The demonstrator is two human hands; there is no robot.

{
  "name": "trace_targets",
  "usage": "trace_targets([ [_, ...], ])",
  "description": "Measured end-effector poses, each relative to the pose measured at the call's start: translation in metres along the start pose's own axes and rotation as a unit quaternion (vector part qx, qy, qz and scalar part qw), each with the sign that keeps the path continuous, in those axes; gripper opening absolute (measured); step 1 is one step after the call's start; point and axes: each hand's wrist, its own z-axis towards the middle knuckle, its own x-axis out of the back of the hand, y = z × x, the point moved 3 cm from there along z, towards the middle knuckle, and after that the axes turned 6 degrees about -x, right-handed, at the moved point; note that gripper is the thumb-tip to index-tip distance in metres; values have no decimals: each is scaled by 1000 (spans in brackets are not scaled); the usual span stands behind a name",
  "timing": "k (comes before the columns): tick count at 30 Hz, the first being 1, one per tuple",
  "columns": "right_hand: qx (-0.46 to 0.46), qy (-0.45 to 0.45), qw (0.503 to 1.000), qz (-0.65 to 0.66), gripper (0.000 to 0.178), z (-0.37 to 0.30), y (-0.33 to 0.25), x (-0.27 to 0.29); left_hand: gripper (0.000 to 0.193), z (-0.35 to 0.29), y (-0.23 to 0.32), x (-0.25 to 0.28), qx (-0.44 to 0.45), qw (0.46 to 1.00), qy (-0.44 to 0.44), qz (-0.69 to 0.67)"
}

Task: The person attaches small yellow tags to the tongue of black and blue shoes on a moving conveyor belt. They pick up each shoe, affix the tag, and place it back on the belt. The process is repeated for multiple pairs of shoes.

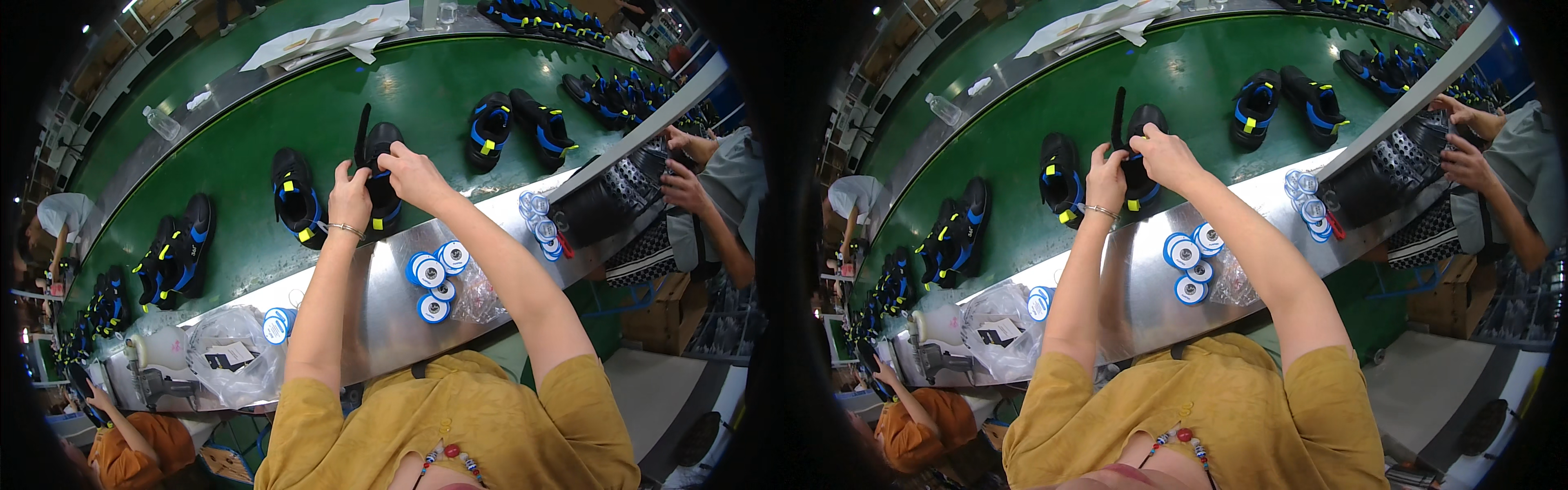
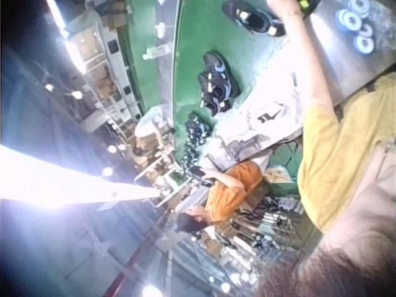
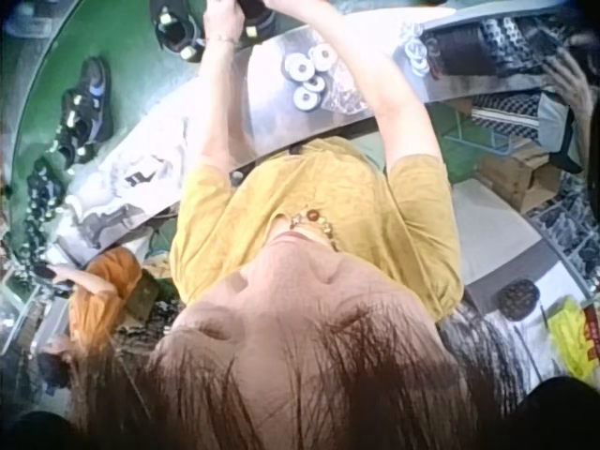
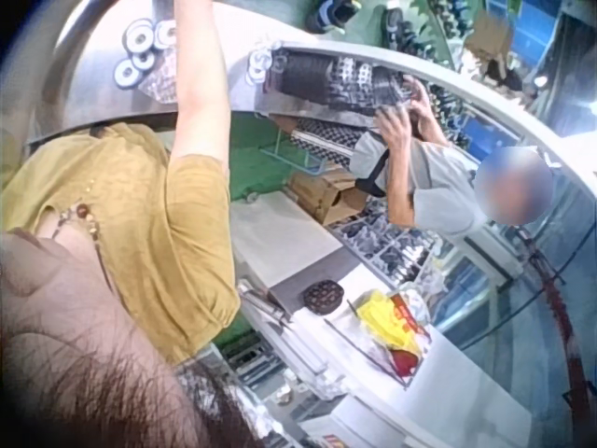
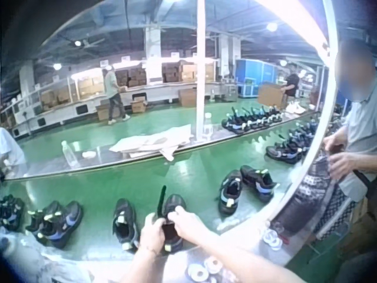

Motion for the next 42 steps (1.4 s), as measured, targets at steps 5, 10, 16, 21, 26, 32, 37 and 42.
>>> trace_targets([
  [5, -7, 1, 1000, 21, 17, 0, -3, 0, 17, -4, -2, -3, -32, 999, -1, 2],
  [10, -15, 22, 999, 43, 14, 0, 0, -2, 11, -9, 0, -6, -35, 998, 40, -47],
  [16, 28, -8, 994, -101, 16, -6, -21, -10, 11, -12, 1, -5, 51, 993, 63, -88],
  [21, 145, 17, 969, -199, 16, -17, -32, -30, 11, -14, -12, -5, 110, 989, 36, -94],
  [26, 72, 6, 994, -82, 39, -41, -31, 2, 22, 11, 27, 31, -102, 992, 67, 41],
  [32, -171, 28, 953, 250, 37, -34, 5, 18, 16, 26, 18, 4, -145, 977, -14, 156],
  [37, -299, -21, 858, 416, 65, 3, 5, 32, 14, 3, 34, 16, -176, 973, 101, 112],
  [42, -269, -44, 821, 501, 37, 40, -29, 45, 17, -5, 39, 26, -195, 969, 126, 84],
])
